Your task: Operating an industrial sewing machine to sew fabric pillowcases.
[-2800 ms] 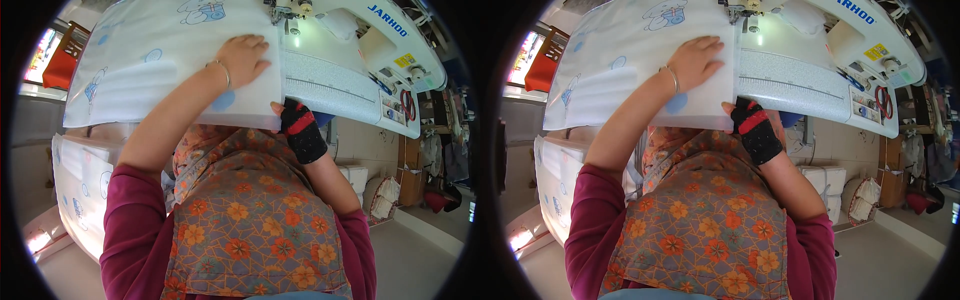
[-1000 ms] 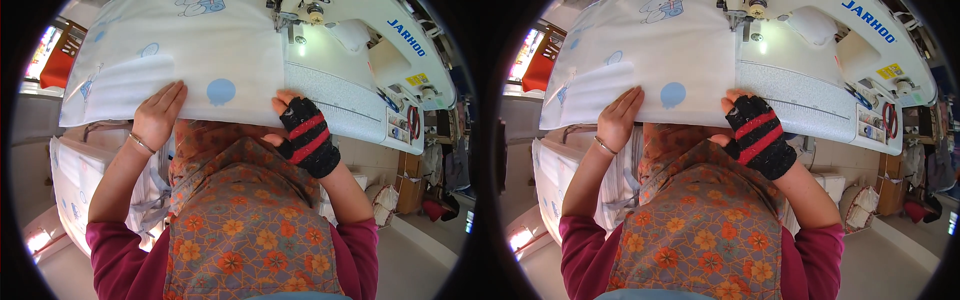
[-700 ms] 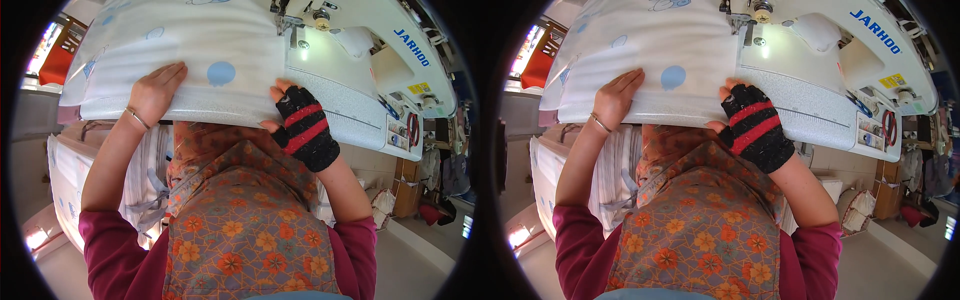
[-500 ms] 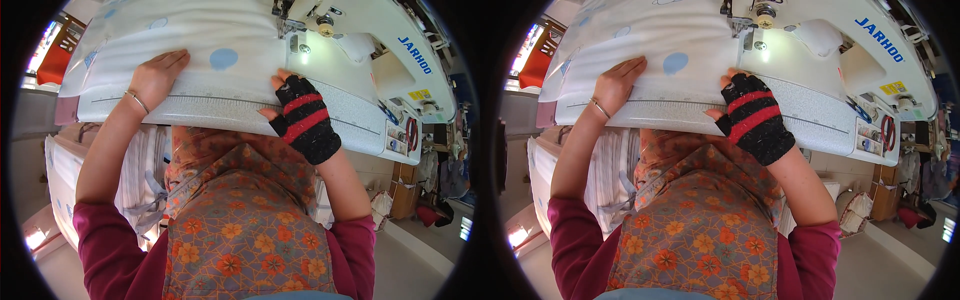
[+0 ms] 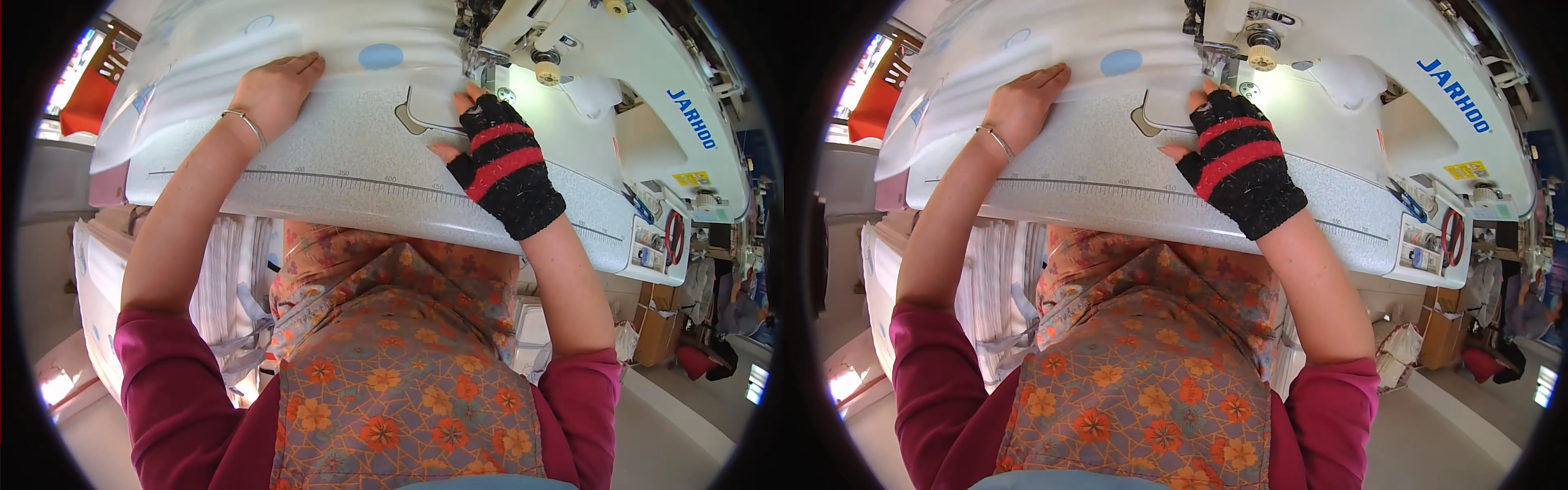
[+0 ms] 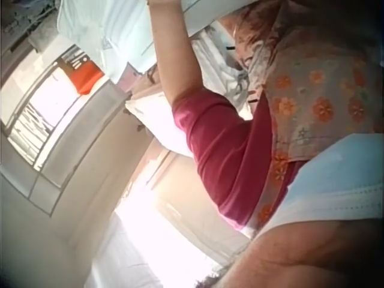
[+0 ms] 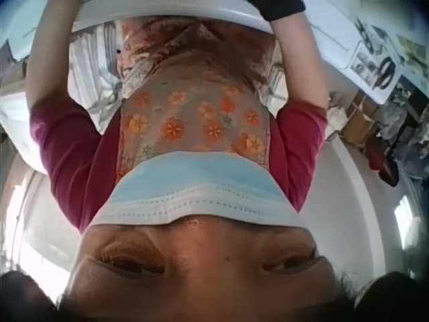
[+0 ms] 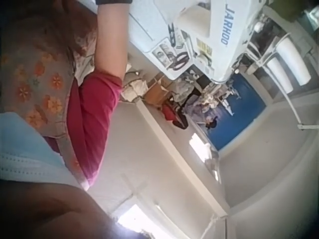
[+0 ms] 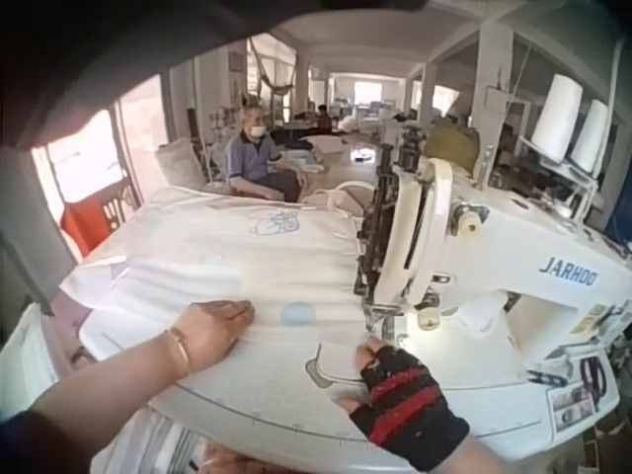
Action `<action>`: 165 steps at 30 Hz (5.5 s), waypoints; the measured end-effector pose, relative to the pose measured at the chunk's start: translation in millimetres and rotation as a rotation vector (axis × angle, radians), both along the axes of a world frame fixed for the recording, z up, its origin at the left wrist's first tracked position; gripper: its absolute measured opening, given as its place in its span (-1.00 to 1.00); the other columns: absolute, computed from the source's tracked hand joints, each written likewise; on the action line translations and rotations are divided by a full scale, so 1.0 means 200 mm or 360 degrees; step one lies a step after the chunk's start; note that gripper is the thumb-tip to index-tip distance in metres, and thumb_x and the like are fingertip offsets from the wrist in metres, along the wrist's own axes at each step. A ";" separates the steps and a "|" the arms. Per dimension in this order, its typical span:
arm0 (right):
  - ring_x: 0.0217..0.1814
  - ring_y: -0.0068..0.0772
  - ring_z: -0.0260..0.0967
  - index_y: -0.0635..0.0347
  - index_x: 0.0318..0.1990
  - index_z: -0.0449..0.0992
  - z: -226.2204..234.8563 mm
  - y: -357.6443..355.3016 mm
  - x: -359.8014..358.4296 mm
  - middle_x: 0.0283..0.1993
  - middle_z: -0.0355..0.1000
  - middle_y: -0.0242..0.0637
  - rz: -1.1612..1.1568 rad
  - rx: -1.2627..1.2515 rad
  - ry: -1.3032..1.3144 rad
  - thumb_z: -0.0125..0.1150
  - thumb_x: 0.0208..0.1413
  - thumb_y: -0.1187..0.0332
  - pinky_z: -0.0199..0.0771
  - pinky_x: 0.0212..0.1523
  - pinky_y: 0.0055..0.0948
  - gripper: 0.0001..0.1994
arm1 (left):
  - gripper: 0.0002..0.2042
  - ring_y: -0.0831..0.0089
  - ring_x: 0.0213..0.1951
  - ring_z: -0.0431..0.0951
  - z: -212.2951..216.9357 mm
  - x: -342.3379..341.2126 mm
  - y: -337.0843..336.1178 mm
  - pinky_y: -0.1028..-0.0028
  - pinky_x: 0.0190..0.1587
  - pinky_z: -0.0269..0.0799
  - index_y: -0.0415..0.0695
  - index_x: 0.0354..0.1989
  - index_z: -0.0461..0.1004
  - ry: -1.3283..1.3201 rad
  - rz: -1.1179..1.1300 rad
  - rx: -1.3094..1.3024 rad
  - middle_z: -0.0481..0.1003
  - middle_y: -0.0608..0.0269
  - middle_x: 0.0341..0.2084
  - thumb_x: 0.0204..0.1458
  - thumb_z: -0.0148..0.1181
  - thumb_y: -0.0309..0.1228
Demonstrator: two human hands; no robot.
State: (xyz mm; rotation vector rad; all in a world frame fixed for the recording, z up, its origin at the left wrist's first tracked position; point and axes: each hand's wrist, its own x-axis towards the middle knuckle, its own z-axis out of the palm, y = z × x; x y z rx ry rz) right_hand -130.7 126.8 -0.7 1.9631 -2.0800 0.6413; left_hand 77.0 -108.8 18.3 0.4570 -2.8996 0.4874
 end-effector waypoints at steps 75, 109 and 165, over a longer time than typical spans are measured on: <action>-0.06 -0.35 0.37 0.30 0.02 0.39 -0.04 0.54 0.63 -0.07 0.44 -0.20 0.0002 0.0533 -0.2875 0.24 -0.02 0.30 0.36 -0.01 -0.37 -0.56 | -0.54 0.31 0.29 0.11 -0.09 -0.51 0.57 -0.01 0.26 -0.01 -0.08 0.20 0.21 0.0193 -0.0104 0.0498 0.16 0.24 0.24 0.18 -0.16 -0.13; -0.14 -0.29 0.44 0.33 -0.07 0.44 -0.37 0.56 0.62 -0.21 0.50 -0.12 -0.0106 0.0513 -0.2116 0.11 0.03 0.38 0.41 -0.12 -0.34 -0.69 | -0.74 0.23 0.06 0.37 -0.06 -0.42 0.52 0.34 0.15 0.26 -0.17 -0.08 0.45 0.0358 -0.0586 0.0559 0.42 0.19 -0.02 0.06 -0.03 -0.44; 0.16 -0.27 0.24 0.34 0.17 0.23 -0.04 0.83 -0.10 0.16 0.26 -0.12 -0.0532 0.0397 -0.2127 -0.14 0.08 0.54 0.24 0.17 -0.33 -0.55 | -0.65 0.25 0.10 0.36 0.12 -0.54 0.28 0.21 0.03 0.34 -0.09 -0.04 0.40 -0.0476 -0.0171 0.0627 0.35 0.13 0.06 0.08 -0.10 -0.20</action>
